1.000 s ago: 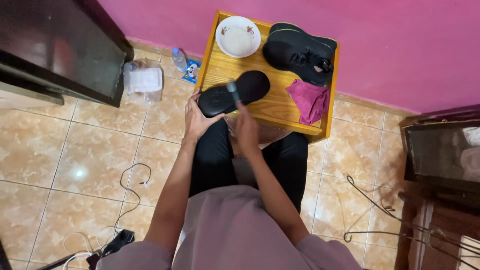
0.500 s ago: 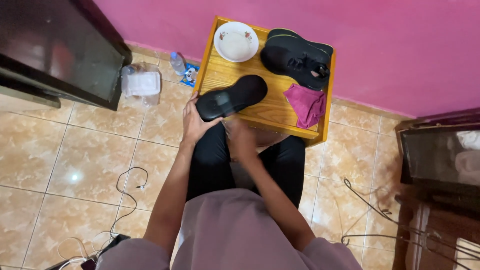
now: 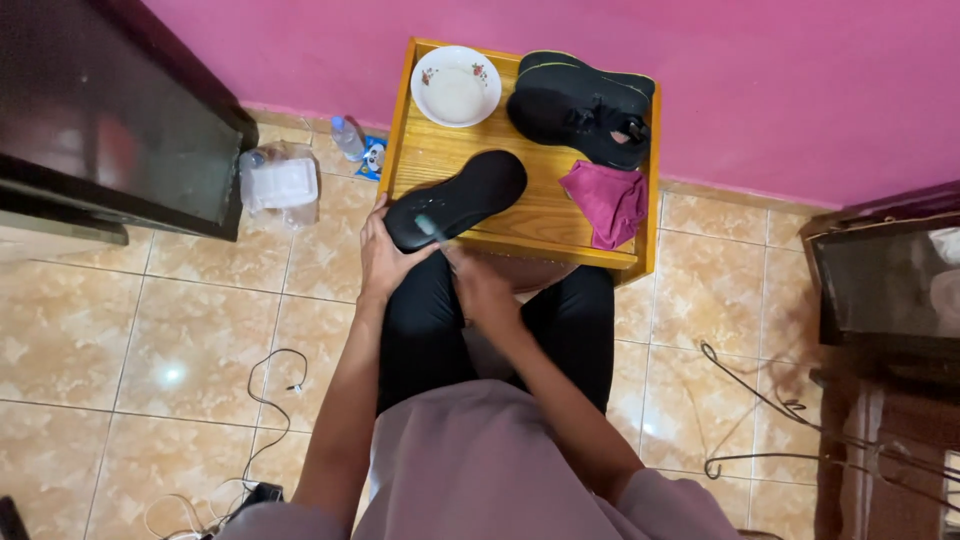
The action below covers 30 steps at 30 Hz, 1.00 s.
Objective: The person scrubs the sole of a black shoe using a toothbrush and then wipes the shoe with a pink cloth. The task is performed on a small wooden table placed on the floor.
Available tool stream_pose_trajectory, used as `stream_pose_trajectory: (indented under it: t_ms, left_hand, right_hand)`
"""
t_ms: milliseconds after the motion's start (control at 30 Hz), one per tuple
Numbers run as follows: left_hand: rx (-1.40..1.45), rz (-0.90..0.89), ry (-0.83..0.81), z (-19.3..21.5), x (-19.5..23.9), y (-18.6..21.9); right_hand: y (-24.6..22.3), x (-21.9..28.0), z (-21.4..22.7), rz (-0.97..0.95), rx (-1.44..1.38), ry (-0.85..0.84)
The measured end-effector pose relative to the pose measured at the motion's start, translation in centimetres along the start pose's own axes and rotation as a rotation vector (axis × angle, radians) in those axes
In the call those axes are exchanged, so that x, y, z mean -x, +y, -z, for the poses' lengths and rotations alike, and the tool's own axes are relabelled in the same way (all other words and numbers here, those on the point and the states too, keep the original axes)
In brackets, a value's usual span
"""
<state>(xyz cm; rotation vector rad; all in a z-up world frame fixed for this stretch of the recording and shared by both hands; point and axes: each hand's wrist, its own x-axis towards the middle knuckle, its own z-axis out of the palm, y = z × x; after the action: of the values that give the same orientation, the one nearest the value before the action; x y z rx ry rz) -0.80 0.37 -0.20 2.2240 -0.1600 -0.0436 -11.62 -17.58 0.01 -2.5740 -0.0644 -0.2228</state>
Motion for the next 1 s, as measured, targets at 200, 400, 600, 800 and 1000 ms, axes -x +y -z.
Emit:
stream_pose_trajectory:
  t_ms: [200,400,600,800,1000]
  left_hand:
    - [-0.006,0.001,0.021,0.1,-0.1,0.7]
    - [0.011,-0.035,0.067,-1.4,-0.6,-1.4]
    - [0.006,0.013,0.106,-2.2,-0.6,-1.4]
    - [0.019,0.015,0.070,-1.1,-0.3,0.4]
    - [-0.040,-0.029,0.077,-1.9,-0.9,-1.2]
  right_hand:
    - [4.2,-2.9,4.8,-0.302,-0.294,0.164]
    - [-1.2,2.1,-4.6,0.147,0.062,0.161]
    - [-1.8,1.6,-0.6,-0.028,-0.195,0.129]
    - [3.0,-1.6,4.0,-0.130,-0.543,0.298]
    - [0.9,0.3,3.7,0.078,-0.074,-0.016]
